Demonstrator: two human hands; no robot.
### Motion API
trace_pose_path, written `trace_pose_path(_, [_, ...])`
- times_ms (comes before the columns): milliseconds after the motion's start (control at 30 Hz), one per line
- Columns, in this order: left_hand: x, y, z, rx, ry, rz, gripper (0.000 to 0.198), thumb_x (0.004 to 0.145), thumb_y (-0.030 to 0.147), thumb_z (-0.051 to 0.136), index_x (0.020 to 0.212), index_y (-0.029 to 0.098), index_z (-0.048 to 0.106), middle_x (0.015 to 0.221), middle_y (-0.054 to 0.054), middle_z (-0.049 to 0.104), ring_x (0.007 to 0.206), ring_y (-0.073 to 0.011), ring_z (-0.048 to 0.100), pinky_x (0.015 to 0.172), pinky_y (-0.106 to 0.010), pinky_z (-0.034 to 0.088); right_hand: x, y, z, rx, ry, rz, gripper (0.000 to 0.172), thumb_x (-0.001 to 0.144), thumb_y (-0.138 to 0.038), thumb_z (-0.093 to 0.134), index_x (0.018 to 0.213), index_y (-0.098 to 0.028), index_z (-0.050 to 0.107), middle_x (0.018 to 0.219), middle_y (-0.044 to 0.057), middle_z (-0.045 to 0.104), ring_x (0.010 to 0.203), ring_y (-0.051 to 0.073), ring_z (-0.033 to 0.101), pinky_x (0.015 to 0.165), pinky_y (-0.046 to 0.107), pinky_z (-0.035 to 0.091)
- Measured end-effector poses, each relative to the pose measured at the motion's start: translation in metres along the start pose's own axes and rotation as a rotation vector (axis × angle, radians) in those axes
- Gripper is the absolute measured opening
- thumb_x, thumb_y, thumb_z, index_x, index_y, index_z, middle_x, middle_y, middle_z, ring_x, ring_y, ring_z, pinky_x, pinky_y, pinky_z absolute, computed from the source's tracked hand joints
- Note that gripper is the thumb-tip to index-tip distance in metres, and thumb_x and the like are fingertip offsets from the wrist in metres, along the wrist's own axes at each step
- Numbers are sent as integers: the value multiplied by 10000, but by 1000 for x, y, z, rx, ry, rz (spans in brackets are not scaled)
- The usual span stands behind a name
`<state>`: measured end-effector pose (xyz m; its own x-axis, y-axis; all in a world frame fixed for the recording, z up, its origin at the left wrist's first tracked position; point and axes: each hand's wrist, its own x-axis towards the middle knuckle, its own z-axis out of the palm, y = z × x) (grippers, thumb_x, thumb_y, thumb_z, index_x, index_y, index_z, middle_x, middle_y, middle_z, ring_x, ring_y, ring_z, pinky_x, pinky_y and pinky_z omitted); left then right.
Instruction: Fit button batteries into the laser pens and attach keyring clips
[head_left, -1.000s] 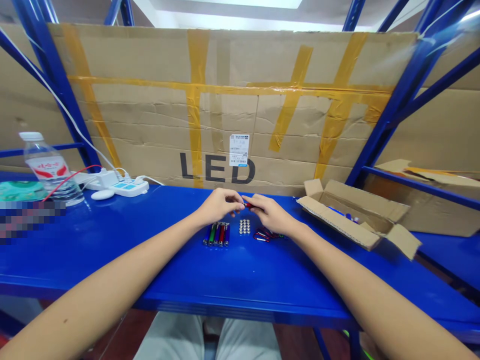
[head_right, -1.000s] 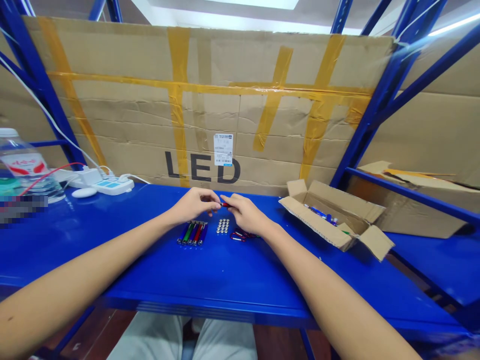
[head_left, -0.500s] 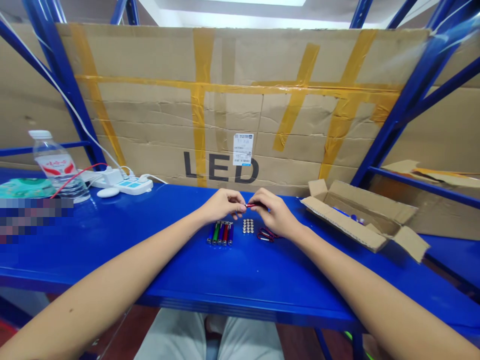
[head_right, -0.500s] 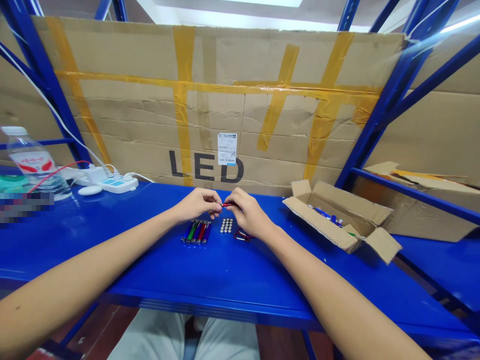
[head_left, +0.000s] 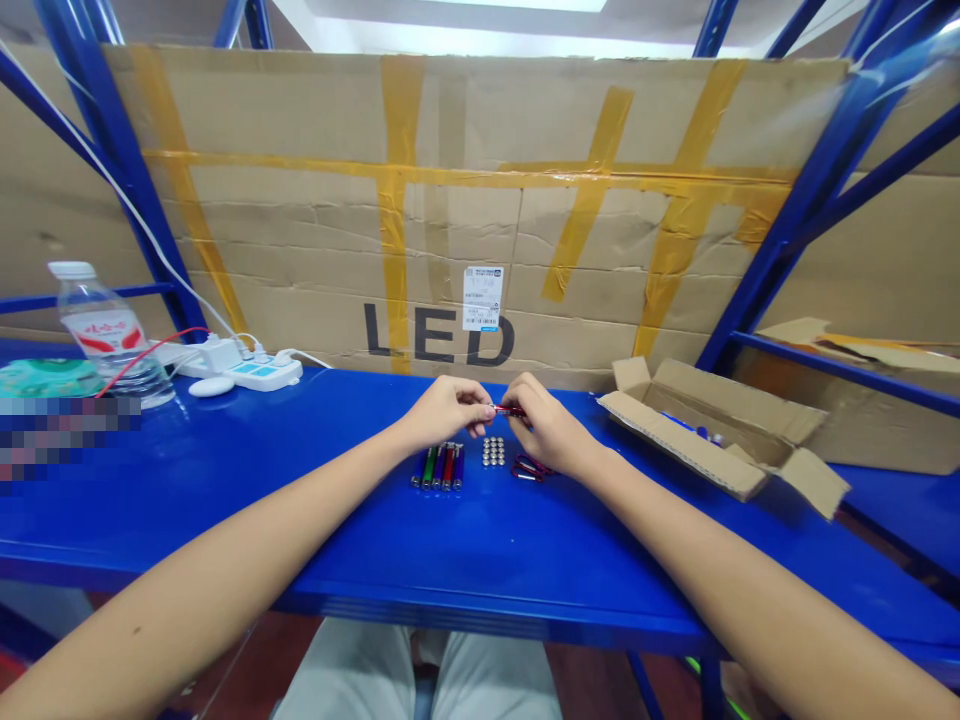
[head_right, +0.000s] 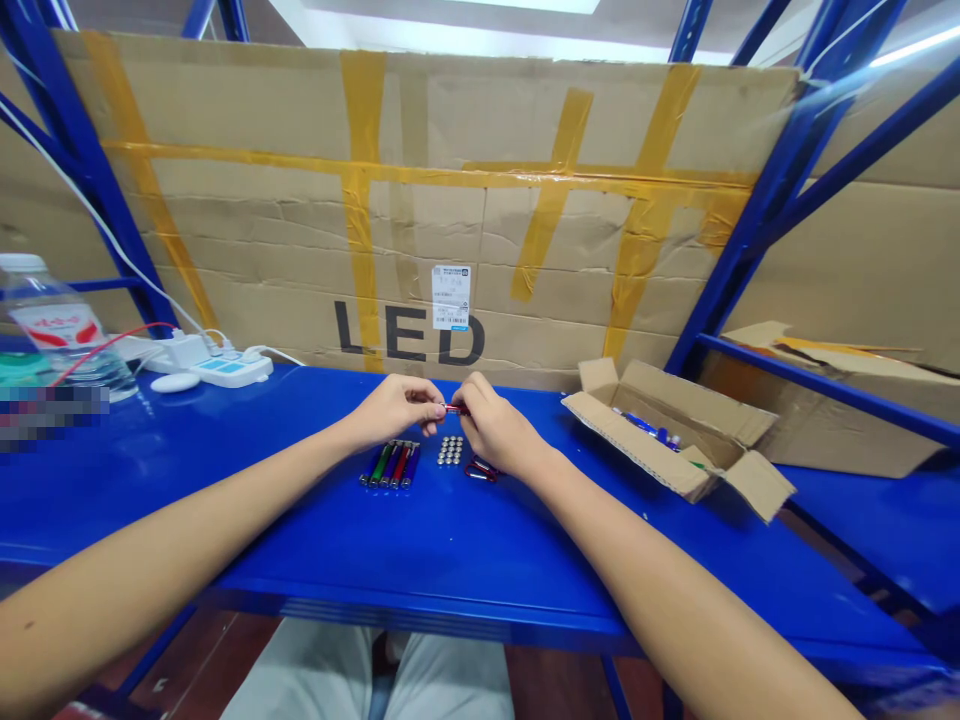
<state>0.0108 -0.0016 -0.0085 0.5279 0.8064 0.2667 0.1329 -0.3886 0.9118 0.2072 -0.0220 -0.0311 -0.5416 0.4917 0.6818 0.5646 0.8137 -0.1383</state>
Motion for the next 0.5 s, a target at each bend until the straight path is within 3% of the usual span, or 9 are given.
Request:
trace_pose_path(200, [-2, -1, -4, 66, -6, -7, 68, 757, 145, 654, 703, 104, 647, 575, -16, 623, 545, -118, 608, 574, -245, 498, 2, -2, 0, -6, -26, -101, 150, 938, -101, 401, 991, -182, 516, 913, 82, 503, 808, 191, 515, 729, 339, 458])
trace_pose_path(500, [-4, -8, 2, 367, 75, 168, 105, 785, 202, 596, 735, 144, 670, 629, -1, 645, 578, -116, 570, 569, -231, 415, 1, 2, -1, -6, -61, -20, 144, 933, -122, 419, 923, -169, 555, 836, 64, 541, 737, 173, 499, 667, 299, 403])
